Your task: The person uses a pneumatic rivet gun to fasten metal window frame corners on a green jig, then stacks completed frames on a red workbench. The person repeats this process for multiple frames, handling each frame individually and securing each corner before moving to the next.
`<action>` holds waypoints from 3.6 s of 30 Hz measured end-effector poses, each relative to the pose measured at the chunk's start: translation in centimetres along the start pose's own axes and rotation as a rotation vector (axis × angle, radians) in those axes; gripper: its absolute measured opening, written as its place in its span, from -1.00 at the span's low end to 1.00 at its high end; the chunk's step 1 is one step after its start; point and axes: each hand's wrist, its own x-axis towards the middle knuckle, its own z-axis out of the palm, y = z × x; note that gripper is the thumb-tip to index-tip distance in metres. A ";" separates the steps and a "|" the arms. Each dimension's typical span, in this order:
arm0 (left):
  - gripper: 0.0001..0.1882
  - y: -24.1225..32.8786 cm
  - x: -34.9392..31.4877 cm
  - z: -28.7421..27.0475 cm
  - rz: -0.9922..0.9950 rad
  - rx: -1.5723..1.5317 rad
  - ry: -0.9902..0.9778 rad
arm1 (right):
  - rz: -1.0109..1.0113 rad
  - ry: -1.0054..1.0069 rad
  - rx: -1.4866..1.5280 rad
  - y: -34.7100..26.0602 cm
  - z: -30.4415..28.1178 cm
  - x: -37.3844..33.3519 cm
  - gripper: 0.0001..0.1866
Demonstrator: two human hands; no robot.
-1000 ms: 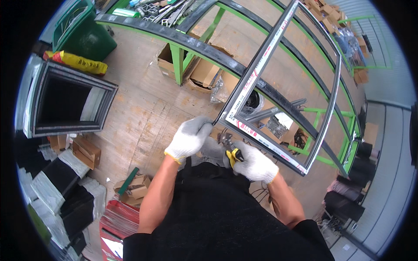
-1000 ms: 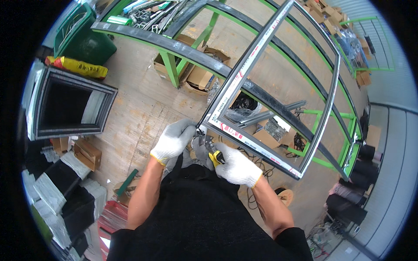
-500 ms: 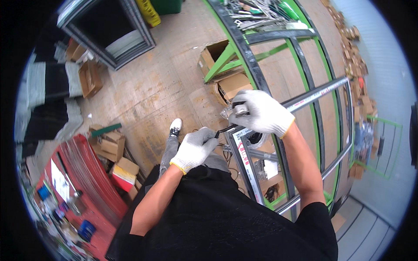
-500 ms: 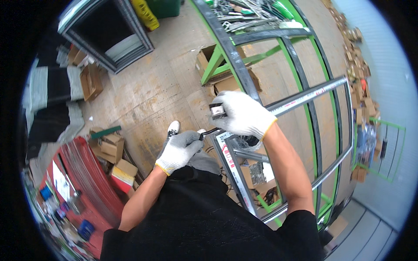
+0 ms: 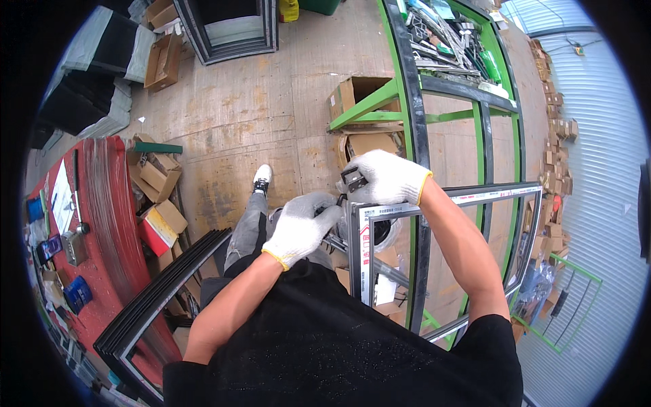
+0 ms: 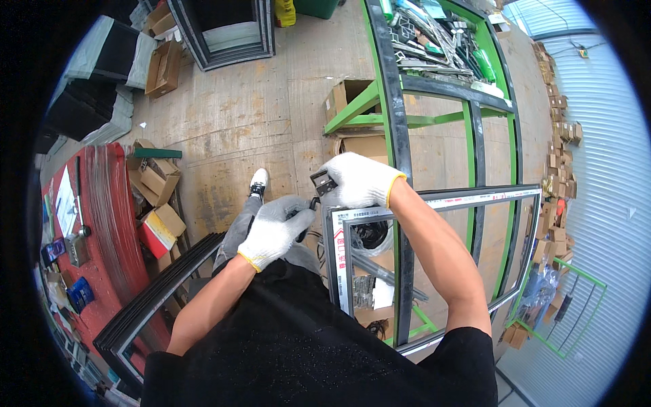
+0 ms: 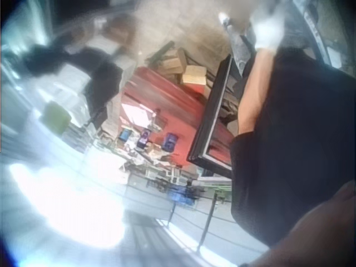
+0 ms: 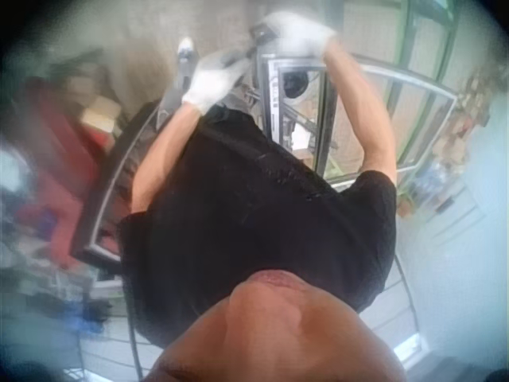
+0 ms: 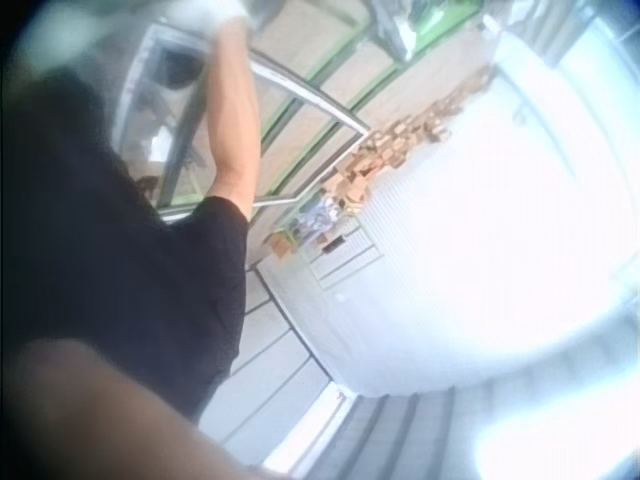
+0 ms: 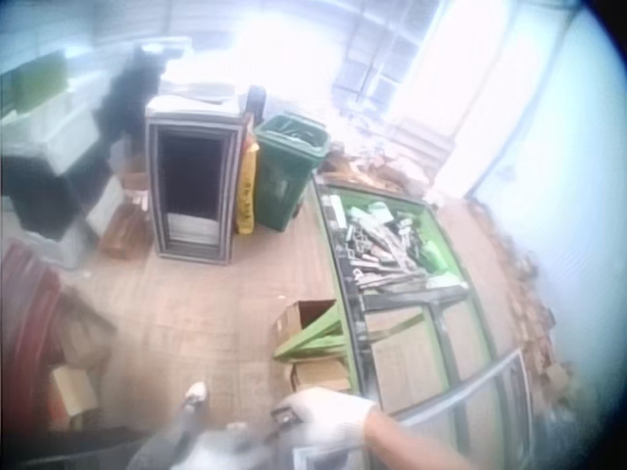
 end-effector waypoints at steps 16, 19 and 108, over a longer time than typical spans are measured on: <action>-0.73 0.6 0.4 1.6 -0.065 -0.206 0.063 | -0.016 0.007 0.035 -0.9 -1.5 -0.3 -0.71; -0.72 1.6 0.0 2.1 -0.051 -0.225 0.052 | 0.066 -0.051 0.052 -1.7 -2.5 -1.0 -0.71; -0.71 10.5 16.5 3.5 -0.069 0.834 -1.551 | 1.119 1.706 0.858 -18.0 20.4 -12.9 -0.78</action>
